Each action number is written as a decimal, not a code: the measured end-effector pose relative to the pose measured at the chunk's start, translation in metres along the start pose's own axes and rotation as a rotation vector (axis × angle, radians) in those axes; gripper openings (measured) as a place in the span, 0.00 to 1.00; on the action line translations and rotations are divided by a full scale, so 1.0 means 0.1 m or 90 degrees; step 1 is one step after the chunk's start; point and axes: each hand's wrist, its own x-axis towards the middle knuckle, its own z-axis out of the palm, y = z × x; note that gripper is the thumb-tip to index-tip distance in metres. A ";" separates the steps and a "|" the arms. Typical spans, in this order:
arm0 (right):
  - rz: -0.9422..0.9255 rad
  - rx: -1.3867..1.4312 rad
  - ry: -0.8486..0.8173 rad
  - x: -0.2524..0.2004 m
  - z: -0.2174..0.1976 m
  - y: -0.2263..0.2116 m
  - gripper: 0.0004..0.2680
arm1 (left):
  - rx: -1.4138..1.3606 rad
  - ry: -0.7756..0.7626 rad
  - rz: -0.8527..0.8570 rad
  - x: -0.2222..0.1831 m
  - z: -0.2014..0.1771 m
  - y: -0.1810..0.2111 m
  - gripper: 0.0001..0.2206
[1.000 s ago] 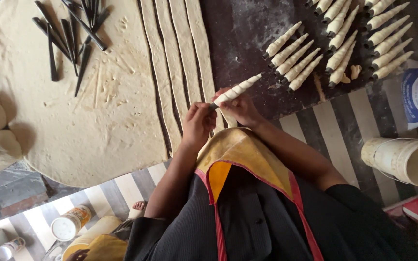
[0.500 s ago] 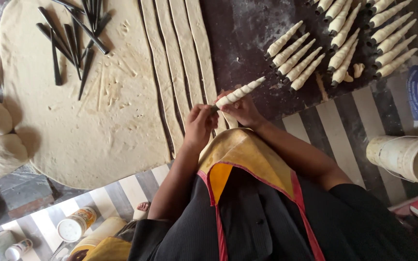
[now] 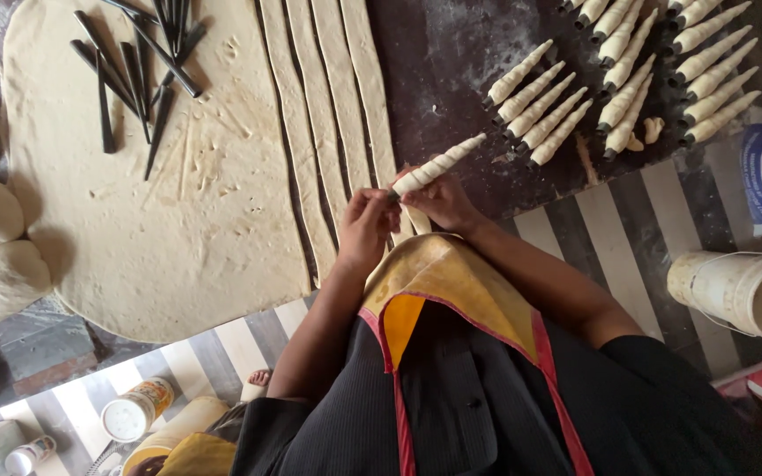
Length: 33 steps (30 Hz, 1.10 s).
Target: Rolling long strips of dough around metal cone molds to create pastry cones.
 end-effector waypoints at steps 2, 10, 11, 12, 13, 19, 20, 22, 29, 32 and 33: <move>0.001 -0.017 -0.010 -0.02 -0.01 0.02 0.09 | 0.046 -0.014 0.042 -0.02 0.03 -0.02 0.04; 0.002 -0.017 0.001 -0.06 -0.04 0.14 0.10 | 0.120 0.009 0.083 -0.03 0.11 0.02 0.05; 0.008 -0.007 0.004 -0.05 -0.05 0.16 0.10 | 0.113 0.011 0.069 -0.05 0.17 0.06 0.07; 0.014 0.003 0.008 -0.05 -0.06 0.18 0.11 | 0.107 0.013 0.054 -0.06 0.23 0.10 0.08; 0.014 0.004 0.008 -0.05 -0.06 0.19 0.11 | 0.107 0.013 0.054 -0.05 0.17 0.08 0.08; 0.043 -0.003 0.029 -0.08 -0.09 0.29 0.11 | 0.211 0.017 0.131 -0.05 0.11 0.04 0.08; 0.039 -0.017 0.033 -0.08 -0.10 0.30 0.11 | 0.102 0.026 0.038 -0.07 0.17 0.11 0.08; 0.036 -0.032 0.040 -0.09 -0.11 0.33 0.11 | -0.007 0.034 -0.059 -0.08 0.17 0.11 0.07; 0.062 -0.021 0.042 -0.11 -0.13 0.35 0.12 | 0.092 -0.003 0.037 -0.11 0.22 0.11 0.06; 0.061 -0.008 0.027 -0.13 -0.17 0.39 0.12 | 0.019 0.013 -0.003 -0.06 0.08 -0.01 0.04; 0.060 -0.007 0.007 -0.13 -0.17 0.41 0.12 | 0.113 0.031 0.063 -0.04 -0.01 -0.08 0.04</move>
